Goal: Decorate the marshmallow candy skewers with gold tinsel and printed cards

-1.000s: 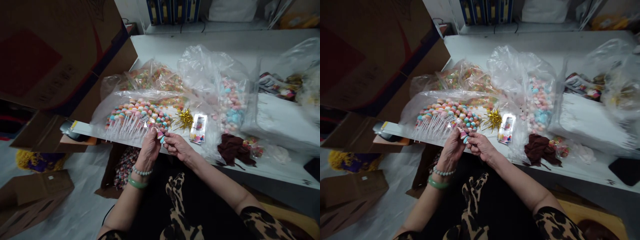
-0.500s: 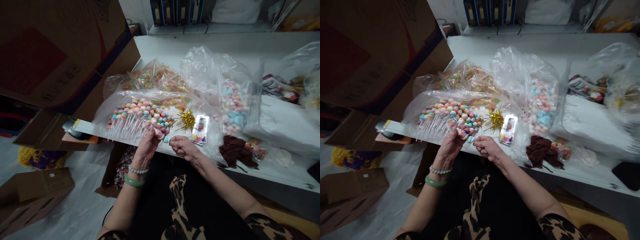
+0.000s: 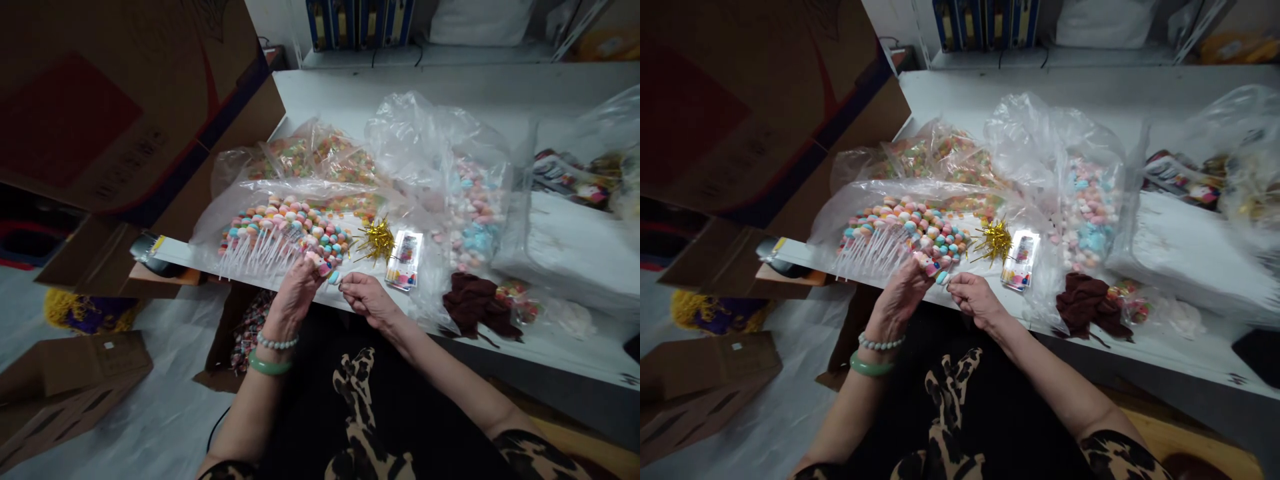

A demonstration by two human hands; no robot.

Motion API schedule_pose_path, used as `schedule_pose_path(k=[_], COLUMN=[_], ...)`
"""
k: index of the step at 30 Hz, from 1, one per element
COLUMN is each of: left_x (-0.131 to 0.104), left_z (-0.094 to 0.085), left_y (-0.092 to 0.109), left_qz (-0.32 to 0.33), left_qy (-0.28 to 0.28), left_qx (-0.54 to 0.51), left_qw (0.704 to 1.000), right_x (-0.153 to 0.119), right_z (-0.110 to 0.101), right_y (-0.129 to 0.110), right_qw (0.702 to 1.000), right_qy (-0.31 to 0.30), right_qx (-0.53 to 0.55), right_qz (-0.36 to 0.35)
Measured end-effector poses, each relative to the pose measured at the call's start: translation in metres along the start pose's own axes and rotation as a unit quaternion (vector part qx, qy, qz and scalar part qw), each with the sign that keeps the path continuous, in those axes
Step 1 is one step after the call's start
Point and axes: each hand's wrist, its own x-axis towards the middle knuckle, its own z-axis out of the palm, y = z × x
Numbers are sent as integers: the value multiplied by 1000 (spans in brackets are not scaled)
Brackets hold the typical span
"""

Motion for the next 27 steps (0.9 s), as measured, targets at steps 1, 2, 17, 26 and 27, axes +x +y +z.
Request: schedule_pose_path(k=[1,2,17,26,27], left_x=[2,4,4,3,4], left_z=[-2,-4,4,0,0], left_y=[4,7,-15,-17,-19], left_qz=[-4,-4,27,-26,-19], left_qy=[17,35,92,57,49], left_qx=[-4,-9,84,25,20], left_qw=[1000,999,992,998,998], right_x=[0,-1,-10,-6,-5], right_z=[-1,-1,8,-11,-12], right_y=[0,0,2,-1,-1], right_qw=[998,993,987,994,992], right_qy=[32,54,58,-44,-63], right_qx=[-46,-91,-127,82,90], right_qz=[-24,-49,-81,53,67])
